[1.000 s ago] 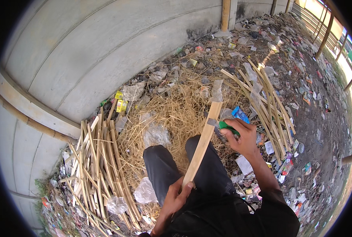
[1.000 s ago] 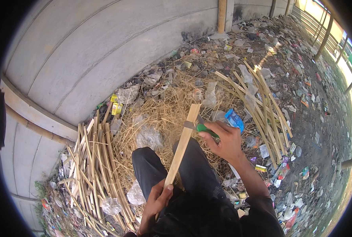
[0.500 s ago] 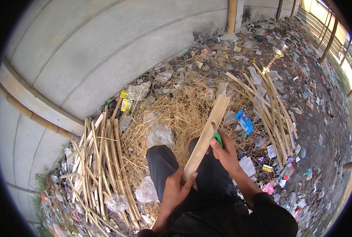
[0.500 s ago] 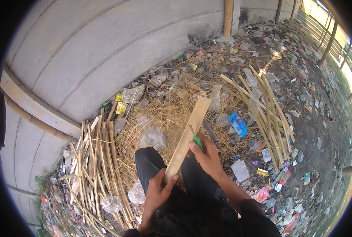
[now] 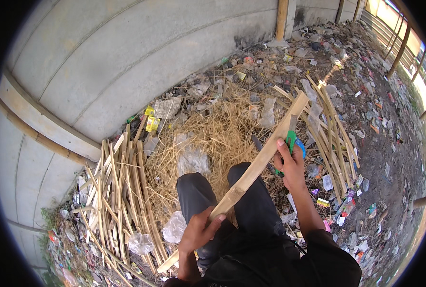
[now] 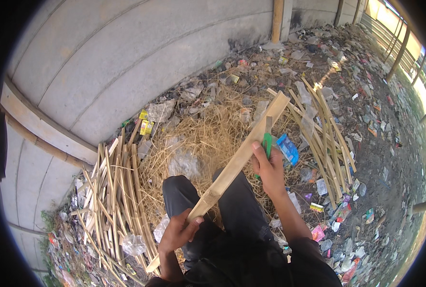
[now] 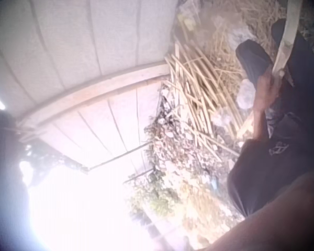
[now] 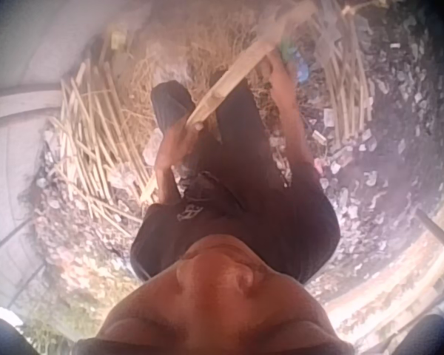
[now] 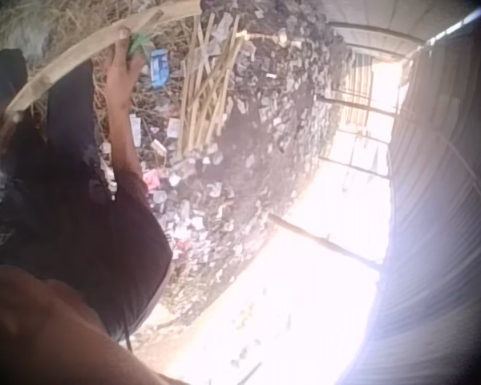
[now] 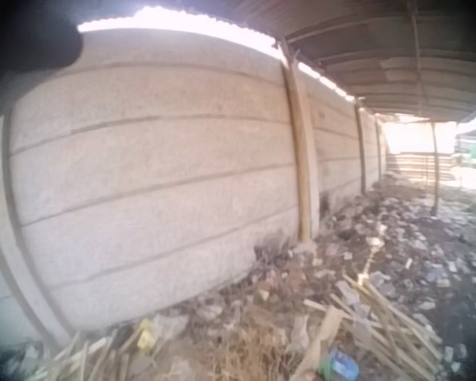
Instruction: The person sits on the ground and uses a utility knife to shave a long piece of bamboo. They hold the bamboo with one hand and scrape the surface with the knife in the other hand, creating thin shavings.
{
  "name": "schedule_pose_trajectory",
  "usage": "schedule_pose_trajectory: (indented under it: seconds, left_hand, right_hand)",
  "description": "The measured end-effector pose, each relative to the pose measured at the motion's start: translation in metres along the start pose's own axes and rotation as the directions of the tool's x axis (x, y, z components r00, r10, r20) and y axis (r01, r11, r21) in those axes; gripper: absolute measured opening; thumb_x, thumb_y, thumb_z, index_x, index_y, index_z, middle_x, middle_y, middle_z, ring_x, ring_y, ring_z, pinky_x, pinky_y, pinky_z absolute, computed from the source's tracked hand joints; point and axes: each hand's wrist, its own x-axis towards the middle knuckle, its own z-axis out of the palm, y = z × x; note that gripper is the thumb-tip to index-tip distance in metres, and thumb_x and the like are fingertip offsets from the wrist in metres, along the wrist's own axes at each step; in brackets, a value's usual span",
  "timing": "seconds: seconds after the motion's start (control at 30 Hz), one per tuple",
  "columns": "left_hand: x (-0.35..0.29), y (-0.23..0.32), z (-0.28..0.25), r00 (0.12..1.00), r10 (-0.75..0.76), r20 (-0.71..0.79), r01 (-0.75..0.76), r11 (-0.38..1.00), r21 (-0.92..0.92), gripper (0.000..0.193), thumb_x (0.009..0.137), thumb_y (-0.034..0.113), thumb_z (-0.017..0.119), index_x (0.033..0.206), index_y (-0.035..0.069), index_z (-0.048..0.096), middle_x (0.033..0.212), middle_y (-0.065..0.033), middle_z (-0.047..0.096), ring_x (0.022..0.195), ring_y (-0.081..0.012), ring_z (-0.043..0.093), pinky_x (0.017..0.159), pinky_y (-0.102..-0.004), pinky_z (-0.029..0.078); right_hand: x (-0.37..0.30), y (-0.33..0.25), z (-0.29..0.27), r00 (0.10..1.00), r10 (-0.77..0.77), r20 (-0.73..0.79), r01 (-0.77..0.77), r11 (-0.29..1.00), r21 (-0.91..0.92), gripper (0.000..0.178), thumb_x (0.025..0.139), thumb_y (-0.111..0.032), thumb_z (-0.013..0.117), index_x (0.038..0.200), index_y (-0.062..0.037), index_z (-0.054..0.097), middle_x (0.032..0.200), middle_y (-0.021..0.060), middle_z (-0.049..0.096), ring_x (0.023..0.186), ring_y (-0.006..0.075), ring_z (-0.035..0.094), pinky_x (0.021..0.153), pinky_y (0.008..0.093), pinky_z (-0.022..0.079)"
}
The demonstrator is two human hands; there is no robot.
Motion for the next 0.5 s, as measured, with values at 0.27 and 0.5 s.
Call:
schedule_pose_trajectory:
  seconds: [0.27,0.5]
  left_hand:
    - [0.0,0.018,0.016,0.994,-0.082,-0.077,0.044,0.912,-0.407,0.033,0.113,0.032,0.066,0.115,-0.001,0.069,0.076,0.0018,0.061,0.062,-0.0045,0.052,0.054,-0.0249,0.043]
    - [0.003,0.021,0.018,0.998,-0.062,0.026,0.067,0.891,-0.45,0.031,0.114,0.031,0.065,0.114,0.001,0.067,0.075,0.0029,0.054,0.061,-0.0032,0.046,0.051,-0.0236,0.037]
  right_hand:
    - [-0.038,0.015,-0.005,0.776,-0.474,0.416,0.629,0.533,-0.566,0.031,0.107,-0.035,0.07,0.12,-0.0066,0.07,0.082,0.0082,0.069,0.067,0.0221,0.069,0.059,0.0355,0.05]
    - [-0.048,0.011,0.002,0.652,-0.468,0.597,0.754,0.311,-0.579,0.035,0.093,-0.038,0.085,0.116,-0.0144,0.075,0.08,0.0005,0.069,0.062,0.0202,0.069,0.054,0.0351,0.051]
